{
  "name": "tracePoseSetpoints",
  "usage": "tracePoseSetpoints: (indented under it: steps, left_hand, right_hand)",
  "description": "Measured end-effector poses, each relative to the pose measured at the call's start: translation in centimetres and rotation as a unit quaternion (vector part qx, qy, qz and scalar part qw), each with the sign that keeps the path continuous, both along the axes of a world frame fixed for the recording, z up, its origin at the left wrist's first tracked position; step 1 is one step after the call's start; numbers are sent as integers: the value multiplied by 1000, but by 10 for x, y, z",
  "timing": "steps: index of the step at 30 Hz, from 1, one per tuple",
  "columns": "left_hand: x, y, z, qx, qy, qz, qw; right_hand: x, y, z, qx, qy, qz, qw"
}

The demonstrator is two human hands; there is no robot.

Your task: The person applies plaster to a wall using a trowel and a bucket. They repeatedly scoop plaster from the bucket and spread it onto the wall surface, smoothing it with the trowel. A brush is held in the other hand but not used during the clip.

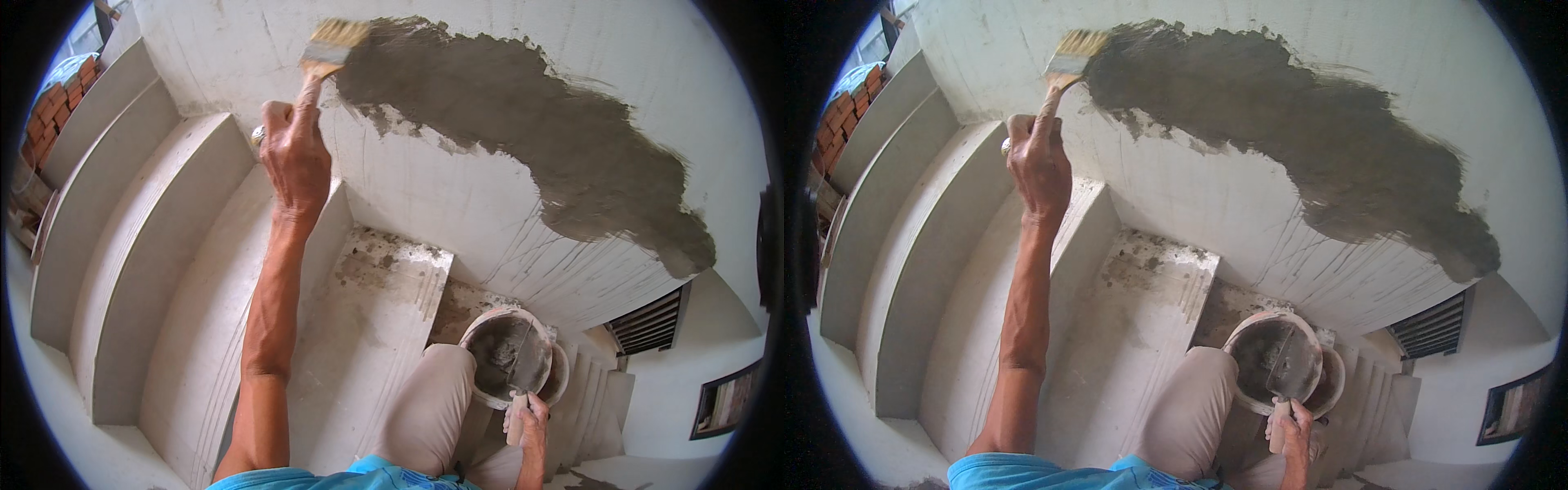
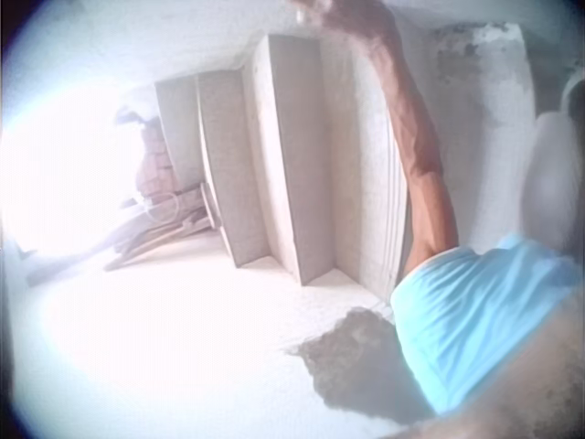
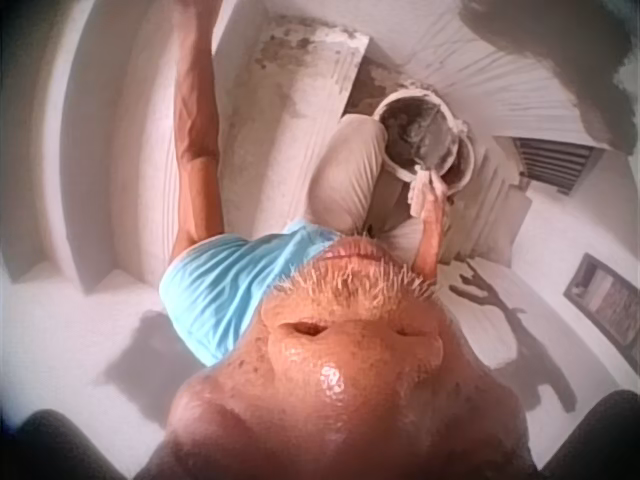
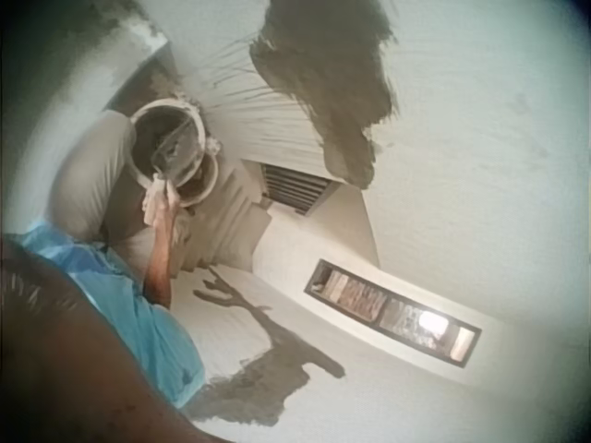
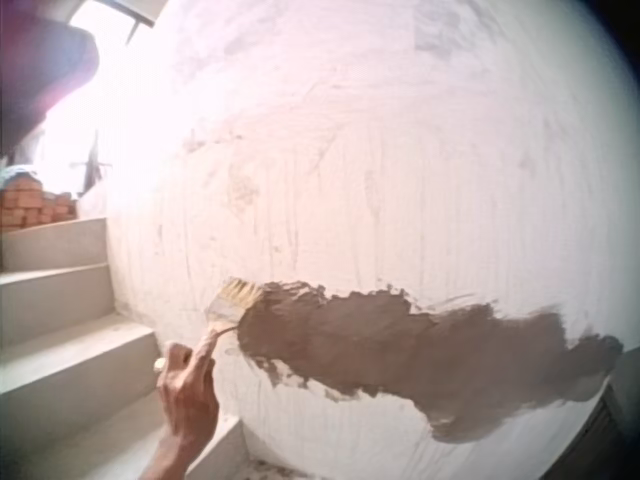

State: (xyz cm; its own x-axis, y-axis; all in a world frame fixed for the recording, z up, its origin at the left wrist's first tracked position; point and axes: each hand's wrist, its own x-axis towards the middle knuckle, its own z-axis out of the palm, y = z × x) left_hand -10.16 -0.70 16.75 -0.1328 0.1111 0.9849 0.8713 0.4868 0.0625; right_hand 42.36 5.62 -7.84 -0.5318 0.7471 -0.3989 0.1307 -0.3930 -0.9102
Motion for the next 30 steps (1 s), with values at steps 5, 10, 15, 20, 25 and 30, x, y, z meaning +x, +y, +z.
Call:
tracePoseSetpoints:
  steps: [5, 10, 15, 20, 25, 30]
  left_hand:
    - [3, 16, -6, -34, 20, -64, 997]
    - [-20, 1, -20, -25, -18, 29, 999]
    - [-5, -3, -25, 5, -16, -18, 1000]
    - [15, 28, -36, 4, -41, -96, 995]
    - [20, 18, -86, -73, -47, -84, 993]
    - [34, 2, -115, -79, -102, -106, 986]
  right_hand:
    - [-7, -3, 3, 2, 13, 21, 1000]
    - [-5, -3, 3, -3, 3, 7, 1000]
    - [-2, -3, -4, 6, 16, 9, 1000]
    - [-6, -4, 3, 16, 5, 18, 1000]
    - [1, -11, 0, 11, 6, 3, 1000]
    - [3, -11, 1, 5, 7, -1, 1000]
